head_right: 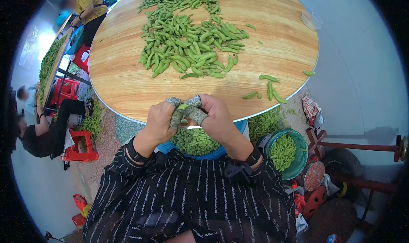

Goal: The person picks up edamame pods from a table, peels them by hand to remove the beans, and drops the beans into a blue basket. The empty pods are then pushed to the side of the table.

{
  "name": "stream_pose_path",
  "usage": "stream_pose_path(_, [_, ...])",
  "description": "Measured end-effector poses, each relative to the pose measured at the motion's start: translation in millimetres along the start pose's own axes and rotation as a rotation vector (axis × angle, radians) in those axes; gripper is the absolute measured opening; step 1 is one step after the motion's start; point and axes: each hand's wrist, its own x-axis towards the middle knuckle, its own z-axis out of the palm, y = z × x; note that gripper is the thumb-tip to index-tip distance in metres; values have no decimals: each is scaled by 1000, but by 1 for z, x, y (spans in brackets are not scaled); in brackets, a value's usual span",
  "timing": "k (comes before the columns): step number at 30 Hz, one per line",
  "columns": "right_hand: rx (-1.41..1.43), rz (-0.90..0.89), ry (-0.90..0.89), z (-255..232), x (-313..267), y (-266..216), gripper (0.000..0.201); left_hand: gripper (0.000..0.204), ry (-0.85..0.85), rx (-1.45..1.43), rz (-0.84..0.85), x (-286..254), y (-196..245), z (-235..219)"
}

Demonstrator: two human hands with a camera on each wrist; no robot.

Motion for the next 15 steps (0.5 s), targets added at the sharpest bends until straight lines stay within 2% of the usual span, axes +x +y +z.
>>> stream_pose_path(1, [1,1,4,1,-1,0,16,21,3,-198,-68,-1,-1,3])
stream_pose_path(2, [-31,-16,3,1,-1,0,15,21,2,-200,-68,-1,2,4])
stream_pose_path(4, [-64,-34,0,0,-2,1,15,12,18,-512,-260,-1,8,6])
stream_pose_path(5, [-97,-59,-8,-1,-2,3,15,12,18,-512,-260,-2,8,9])
stream_pose_path(7, [-128,-85,-15,-2,-2,5,15,19,66,-879,-463,-5,6,15])
stream_pose_path(11, [-310,-202,-22,-4,-2,5,15,25,30,-946,-571,0,10,9])
stream_pose_path(12, [-398,-239,-47,-6,-2,5,14,25,-4,-1103,-683,1,9,8])
stream_pose_path(13, [-398,-239,-47,-8,-2,4,14,25,-41,-1260,-795,1,7,7])
stream_pose_path(15, [-338,-172,-70,-10,-2,2,13,23,-100,-1260,-839,4,4,5])
